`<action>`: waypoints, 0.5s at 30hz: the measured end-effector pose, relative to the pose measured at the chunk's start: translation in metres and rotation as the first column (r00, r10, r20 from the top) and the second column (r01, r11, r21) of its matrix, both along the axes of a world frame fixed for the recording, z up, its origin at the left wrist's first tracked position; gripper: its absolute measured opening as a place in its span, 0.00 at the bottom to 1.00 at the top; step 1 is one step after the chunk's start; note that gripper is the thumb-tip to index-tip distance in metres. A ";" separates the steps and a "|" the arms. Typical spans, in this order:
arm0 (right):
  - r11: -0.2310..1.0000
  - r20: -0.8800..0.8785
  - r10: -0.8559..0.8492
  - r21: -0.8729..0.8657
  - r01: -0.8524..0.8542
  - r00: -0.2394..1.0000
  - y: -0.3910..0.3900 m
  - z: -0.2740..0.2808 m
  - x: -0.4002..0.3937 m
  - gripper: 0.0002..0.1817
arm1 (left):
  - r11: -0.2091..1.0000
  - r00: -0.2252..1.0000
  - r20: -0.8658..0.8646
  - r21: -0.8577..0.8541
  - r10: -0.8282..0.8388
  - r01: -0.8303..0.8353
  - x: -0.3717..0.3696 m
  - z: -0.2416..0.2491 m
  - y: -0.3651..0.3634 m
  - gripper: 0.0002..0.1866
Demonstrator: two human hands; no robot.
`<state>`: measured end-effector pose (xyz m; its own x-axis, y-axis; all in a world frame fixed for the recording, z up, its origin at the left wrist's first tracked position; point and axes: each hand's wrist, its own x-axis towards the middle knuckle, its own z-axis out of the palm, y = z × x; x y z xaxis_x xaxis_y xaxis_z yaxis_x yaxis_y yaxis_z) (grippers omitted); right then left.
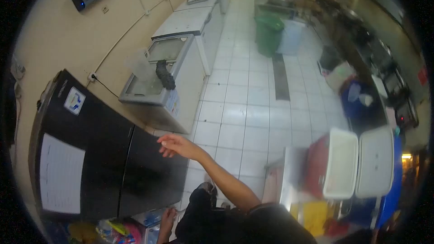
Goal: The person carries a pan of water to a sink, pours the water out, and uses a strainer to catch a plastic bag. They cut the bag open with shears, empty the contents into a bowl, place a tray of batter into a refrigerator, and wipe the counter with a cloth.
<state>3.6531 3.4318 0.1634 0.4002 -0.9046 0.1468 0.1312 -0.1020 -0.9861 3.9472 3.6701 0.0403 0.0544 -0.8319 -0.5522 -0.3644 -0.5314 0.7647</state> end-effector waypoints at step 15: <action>0.382 -0.863 -0.266 0.314 0.869 0.429 -0.052 -0.345 -0.319 0.20 | -0.713 0.182 0.741 -0.671 -0.646 0.201 -0.365 0.350 -0.584 0.15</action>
